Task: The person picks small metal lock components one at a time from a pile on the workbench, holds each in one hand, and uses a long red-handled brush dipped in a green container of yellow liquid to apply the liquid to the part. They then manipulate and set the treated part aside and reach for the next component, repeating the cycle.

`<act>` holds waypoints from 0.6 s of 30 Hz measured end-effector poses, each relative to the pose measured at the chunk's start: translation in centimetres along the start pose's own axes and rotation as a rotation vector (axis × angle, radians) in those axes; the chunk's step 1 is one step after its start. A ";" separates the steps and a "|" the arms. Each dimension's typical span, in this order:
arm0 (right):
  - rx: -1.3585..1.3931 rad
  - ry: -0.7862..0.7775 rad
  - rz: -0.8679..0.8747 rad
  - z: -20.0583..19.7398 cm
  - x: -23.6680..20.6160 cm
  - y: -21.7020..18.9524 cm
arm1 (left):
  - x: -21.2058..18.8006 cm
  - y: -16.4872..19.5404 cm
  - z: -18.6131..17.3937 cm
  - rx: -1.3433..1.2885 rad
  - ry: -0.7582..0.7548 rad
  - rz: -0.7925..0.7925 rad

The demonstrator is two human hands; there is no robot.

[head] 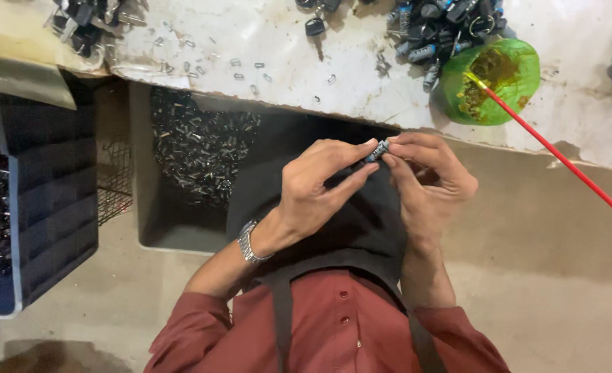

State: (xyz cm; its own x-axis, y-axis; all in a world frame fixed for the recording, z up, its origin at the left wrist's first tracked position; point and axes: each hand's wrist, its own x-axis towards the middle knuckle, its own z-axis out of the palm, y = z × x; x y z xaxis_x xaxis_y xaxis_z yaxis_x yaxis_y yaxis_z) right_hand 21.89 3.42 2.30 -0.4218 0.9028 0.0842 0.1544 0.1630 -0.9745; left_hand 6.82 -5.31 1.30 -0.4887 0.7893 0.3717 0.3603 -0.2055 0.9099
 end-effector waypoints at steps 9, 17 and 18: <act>-0.227 0.051 -0.124 0.0 -0.8 -1.1 | 0.2 0.4 -0.2 0.154 0.011 0.275; 0.319 -0.038 0.072 -1.6 -0.6 2.0 | 0.3 0.6 0.0 0.003 -0.072 0.247; 0.334 -0.057 0.019 -1.9 -0.5 2.4 | 0.3 0.5 0.0 -0.054 -0.090 0.222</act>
State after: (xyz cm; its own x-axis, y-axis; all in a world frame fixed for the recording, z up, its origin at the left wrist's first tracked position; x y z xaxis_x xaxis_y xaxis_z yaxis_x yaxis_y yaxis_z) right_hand 24.12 4.14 0.35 -0.4726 0.8790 0.0629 -0.1350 -0.0017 -0.9908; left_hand 6.84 -5.17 1.88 -0.3286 0.7695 0.5476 0.4064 -0.4082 0.8174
